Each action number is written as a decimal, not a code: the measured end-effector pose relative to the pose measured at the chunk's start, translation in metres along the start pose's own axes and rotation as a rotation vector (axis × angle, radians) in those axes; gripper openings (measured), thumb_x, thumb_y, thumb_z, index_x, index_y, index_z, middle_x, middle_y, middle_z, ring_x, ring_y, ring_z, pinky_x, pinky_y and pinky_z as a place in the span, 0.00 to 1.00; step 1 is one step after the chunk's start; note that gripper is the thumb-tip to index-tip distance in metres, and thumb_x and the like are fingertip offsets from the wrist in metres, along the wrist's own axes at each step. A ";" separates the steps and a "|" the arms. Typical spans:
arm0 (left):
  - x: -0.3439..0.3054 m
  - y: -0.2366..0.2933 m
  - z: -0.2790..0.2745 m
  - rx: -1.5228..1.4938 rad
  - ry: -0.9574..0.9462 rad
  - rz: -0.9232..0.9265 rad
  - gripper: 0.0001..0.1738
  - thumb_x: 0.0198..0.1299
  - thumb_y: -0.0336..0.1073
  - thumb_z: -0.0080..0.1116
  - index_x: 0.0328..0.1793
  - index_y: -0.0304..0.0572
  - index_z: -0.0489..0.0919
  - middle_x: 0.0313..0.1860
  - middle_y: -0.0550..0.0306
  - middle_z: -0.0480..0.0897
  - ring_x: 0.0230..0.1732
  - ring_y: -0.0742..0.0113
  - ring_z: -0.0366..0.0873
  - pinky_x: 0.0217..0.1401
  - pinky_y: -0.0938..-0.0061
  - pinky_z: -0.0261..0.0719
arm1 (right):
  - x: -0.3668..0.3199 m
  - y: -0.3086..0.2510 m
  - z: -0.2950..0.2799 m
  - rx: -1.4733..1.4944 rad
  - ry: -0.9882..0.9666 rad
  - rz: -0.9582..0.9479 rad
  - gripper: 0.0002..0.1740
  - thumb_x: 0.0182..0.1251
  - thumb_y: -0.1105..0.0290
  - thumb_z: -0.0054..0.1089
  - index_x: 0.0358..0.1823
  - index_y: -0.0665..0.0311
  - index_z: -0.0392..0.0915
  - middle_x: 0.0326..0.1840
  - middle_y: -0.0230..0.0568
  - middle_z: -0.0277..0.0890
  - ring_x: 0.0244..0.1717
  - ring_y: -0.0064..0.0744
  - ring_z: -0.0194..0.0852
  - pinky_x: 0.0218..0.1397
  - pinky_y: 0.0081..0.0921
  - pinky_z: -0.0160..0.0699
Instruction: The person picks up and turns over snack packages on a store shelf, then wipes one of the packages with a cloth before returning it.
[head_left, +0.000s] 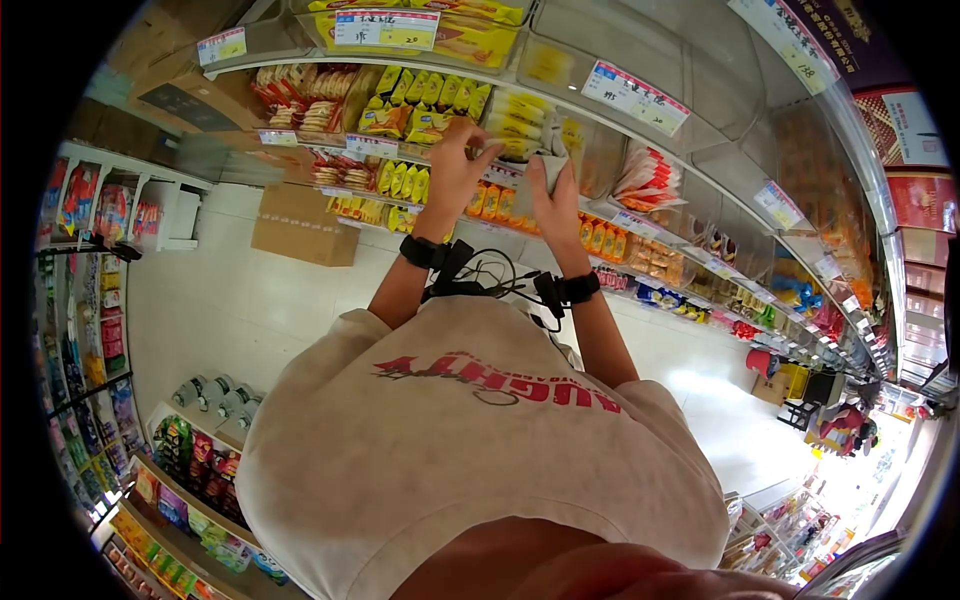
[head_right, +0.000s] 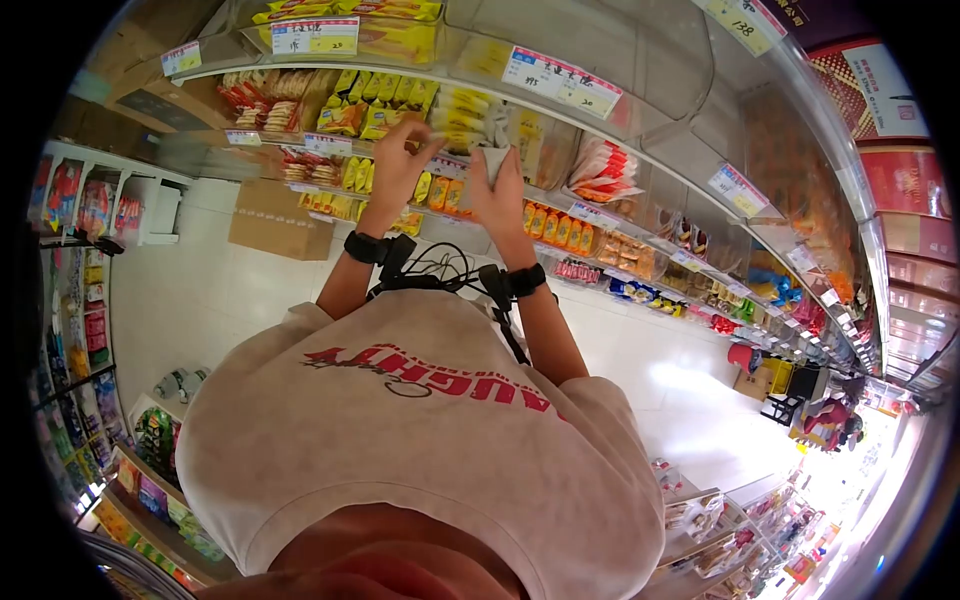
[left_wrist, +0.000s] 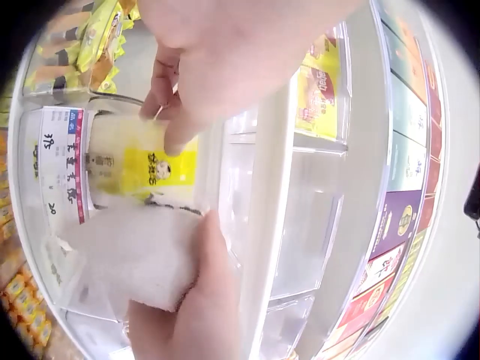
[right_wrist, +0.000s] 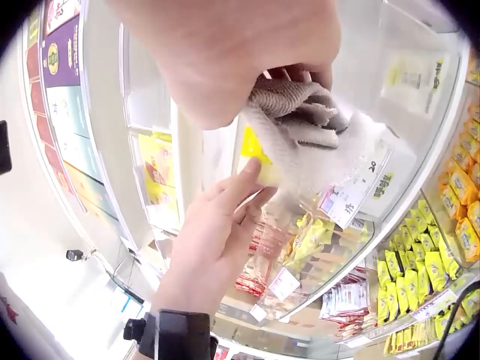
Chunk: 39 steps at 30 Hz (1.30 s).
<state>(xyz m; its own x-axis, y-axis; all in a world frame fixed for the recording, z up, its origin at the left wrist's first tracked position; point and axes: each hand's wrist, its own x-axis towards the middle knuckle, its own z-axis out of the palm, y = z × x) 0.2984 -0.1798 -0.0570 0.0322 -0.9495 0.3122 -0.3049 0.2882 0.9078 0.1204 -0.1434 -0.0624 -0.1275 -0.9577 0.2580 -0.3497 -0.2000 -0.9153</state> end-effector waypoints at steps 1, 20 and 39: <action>0.002 0.001 -0.001 0.026 -0.046 0.010 0.13 0.63 0.31 0.72 0.51 0.36 0.84 0.38 0.53 0.83 0.39 0.60 0.83 0.44 0.66 0.81 | 0.000 0.000 -0.004 0.037 -0.003 0.018 0.21 0.80 0.59 0.56 0.59 0.72 0.72 0.54 0.56 0.78 0.49 0.45 0.79 0.50 0.39 0.78; -0.045 0.067 0.020 -0.208 0.206 -0.010 0.11 0.76 0.33 0.56 0.58 0.36 0.77 0.28 0.56 0.77 0.25 0.72 0.65 0.28 0.74 0.66 | -0.033 -0.077 -0.030 0.232 -0.103 0.319 0.19 0.74 0.63 0.67 0.56 0.72 0.79 0.44 0.38 0.85 0.43 0.22 0.79 0.48 0.23 0.77; -0.083 0.107 0.084 -0.257 -0.380 -0.259 0.40 0.81 0.63 0.35 0.62 0.23 0.74 0.54 0.46 0.83 0.52 0.54 0.79 0.57 0.62 0.76 | -0.027 -0.065 -0.100 -0.137 -0.059 -0.109 0.27 0.79 0.61 0.53 0.71 0.73 0.70 0.74 0.63 0.67 0.77 0.61 0.61 0.79 0.46 0.59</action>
<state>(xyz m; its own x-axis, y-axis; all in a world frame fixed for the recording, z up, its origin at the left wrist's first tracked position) 0.1832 -0.0810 -0.0095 -0.2865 -0.9580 -0.0113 -0.0874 0.0144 0.9961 0.0534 -0.0834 0.0208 -0.0280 -0.9431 0.3313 -0.4821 -0.2776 -0.8310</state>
